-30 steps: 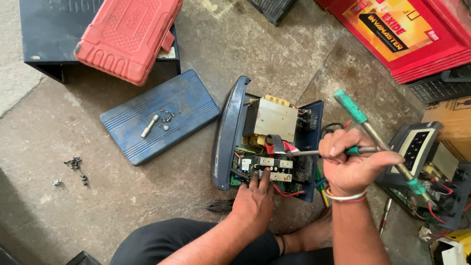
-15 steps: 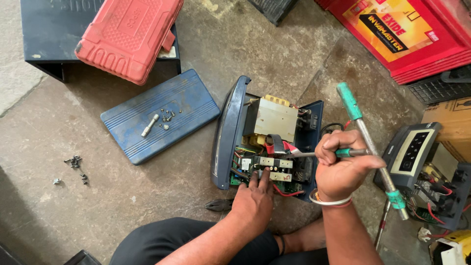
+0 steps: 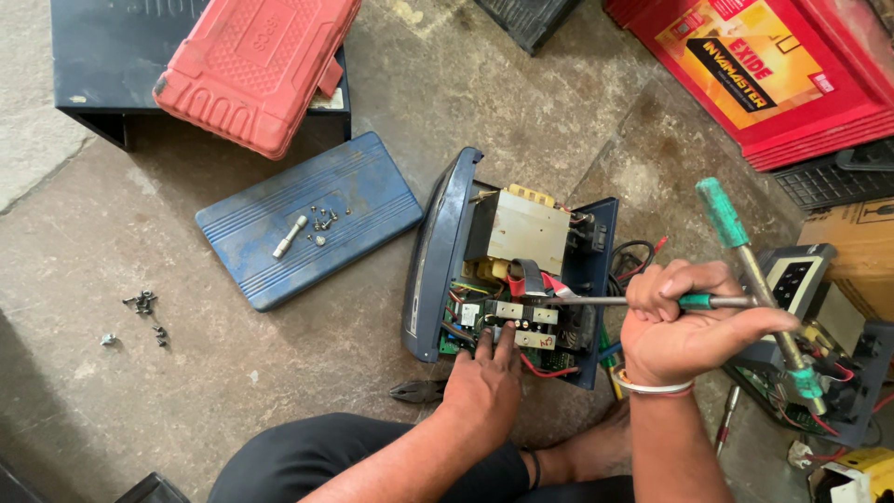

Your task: The person sits on the floor and uses a screwdriver to remove screws from a power inverter. They then disconnect wires and remove a circuit board from the device's casing.

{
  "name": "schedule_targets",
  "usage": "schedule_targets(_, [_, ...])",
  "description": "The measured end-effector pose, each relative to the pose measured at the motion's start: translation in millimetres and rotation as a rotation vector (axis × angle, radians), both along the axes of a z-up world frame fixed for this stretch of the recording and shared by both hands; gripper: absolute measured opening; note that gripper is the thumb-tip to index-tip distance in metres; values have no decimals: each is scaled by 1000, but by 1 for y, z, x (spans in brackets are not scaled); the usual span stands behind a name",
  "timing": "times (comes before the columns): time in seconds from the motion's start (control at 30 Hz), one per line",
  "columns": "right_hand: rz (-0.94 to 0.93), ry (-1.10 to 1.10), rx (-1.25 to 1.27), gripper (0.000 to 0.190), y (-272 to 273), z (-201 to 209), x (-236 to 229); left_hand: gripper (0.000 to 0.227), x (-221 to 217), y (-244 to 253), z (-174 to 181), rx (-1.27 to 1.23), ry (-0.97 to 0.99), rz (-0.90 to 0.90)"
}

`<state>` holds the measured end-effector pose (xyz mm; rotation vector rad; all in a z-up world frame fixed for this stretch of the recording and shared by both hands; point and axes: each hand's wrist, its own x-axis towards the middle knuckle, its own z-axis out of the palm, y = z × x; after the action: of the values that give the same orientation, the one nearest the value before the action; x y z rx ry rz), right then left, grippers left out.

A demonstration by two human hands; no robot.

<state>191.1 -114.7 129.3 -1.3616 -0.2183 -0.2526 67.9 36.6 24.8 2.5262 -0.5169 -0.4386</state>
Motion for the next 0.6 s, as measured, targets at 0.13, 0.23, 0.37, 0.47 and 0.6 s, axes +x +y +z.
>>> schedule_targets(0.13, [2, -6, -24, 88, -5, 0, 1, 63, 2, 1, 4, 4, 32, -19])
schedule_targets(0.23, [43, -26, -11, 87, -9, -5, 3, 64, 1, 1, 4, -19, 35, 6])
schedule_targets(0.37, [69, -34, 4, 88, -14, -7, 6, 66, 1, 1, 4, 0, 28, -1])
schedule_targets(0.47, [86, -24, 6, 89, -14, -6, 5, 67, 3, 1, 4, -12, 39, -4])
schedule_targets(0.6, [121, -35, -63, 89, -11, -7, 1, 66, 3, 2, 5, -3, 58, -32])
